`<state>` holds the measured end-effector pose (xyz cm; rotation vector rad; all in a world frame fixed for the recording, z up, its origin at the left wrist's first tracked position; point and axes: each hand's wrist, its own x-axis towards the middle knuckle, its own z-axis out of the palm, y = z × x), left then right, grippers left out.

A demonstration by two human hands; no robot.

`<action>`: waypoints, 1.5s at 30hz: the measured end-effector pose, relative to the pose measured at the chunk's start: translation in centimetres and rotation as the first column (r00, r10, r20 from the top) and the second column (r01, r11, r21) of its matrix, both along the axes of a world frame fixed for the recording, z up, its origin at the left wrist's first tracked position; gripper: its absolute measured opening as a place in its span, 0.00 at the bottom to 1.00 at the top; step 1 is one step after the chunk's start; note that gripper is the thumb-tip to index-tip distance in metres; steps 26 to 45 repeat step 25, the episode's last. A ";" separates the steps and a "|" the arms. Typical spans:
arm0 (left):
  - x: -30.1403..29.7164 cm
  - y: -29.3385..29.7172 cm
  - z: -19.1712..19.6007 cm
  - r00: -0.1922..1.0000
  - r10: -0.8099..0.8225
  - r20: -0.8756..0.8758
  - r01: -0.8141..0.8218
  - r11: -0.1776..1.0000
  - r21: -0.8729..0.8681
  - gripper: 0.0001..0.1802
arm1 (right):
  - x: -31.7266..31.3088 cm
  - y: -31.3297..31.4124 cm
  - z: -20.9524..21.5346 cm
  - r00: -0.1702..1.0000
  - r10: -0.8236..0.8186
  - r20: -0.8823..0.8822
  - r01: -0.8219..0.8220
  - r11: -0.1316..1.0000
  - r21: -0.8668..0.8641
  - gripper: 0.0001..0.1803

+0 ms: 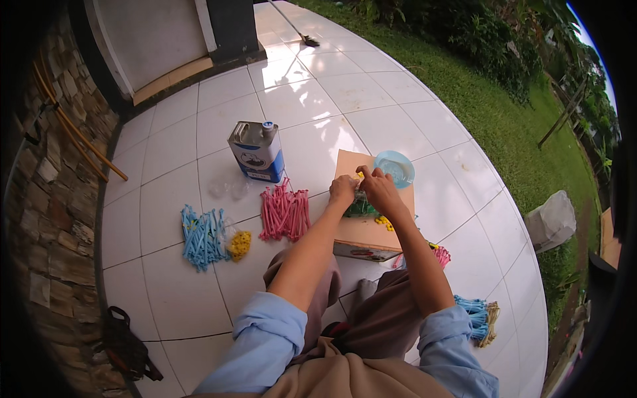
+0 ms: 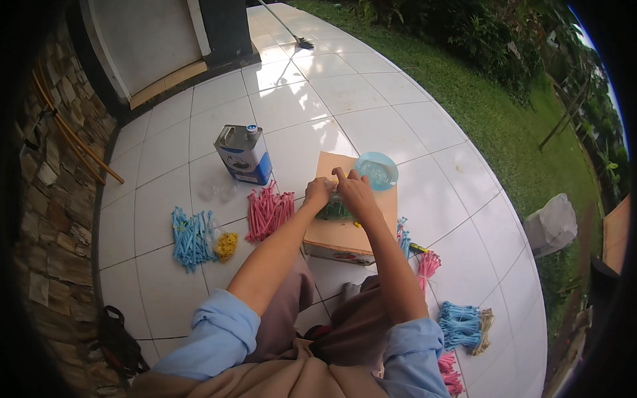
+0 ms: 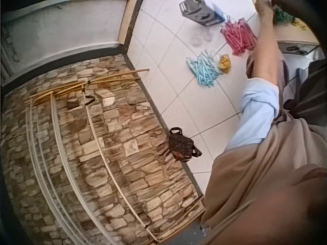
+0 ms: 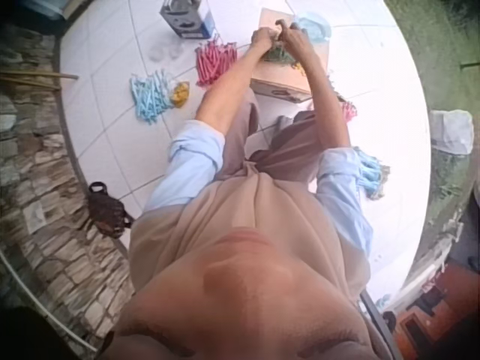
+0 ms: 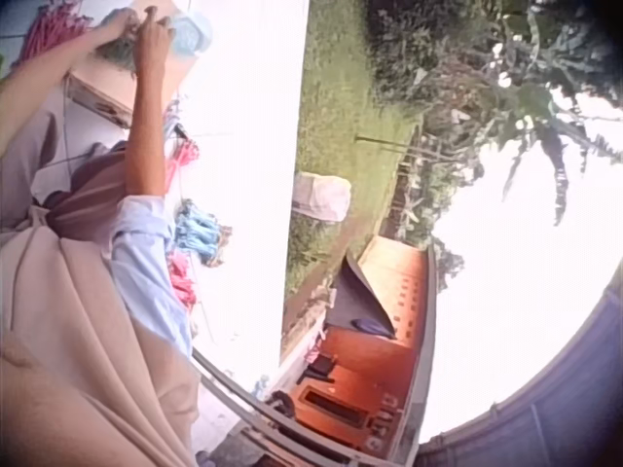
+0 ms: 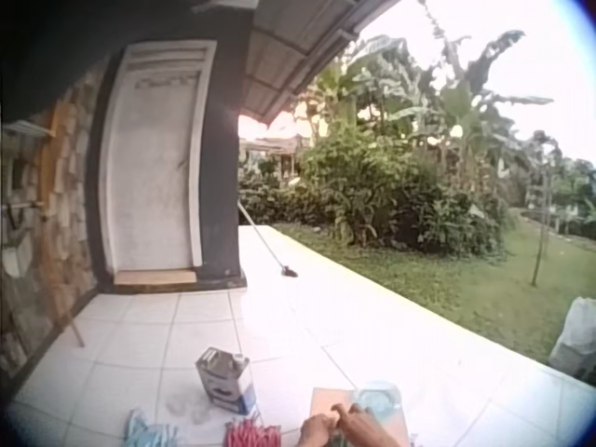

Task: The person picks up pink straps, dips their finger into a bowl of liquid, and rubs the liquid onto the surfaces of the straps while holding them over a cardboard box.

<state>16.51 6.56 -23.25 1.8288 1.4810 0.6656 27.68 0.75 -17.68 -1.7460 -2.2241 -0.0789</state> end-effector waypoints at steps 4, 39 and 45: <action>0.1 0.0 1.6 0.984 0.074 0.163 -0.066 0.996 -0.055 0.19 | -0.4 0.1 0.6 0.999 -0.028 0.015 0.026 0.994 0.109 0.25; -4.2 1.3 3.1 0.984 -0.015 0.180 0.074 0.943 -0.324 0.27 | -1.4 -1.0 1.3 0.994 0.080 -0.079 -0.086 0.993 -0.077 0.33; -4.2 1.3 3.1 0.984 -0.015 0.180 0.074 0.943 -0.324 0.27 | -1.4 -1.0 1.3 0.994 0.080 -0.079 -0.086 0.993 -0.077 0.33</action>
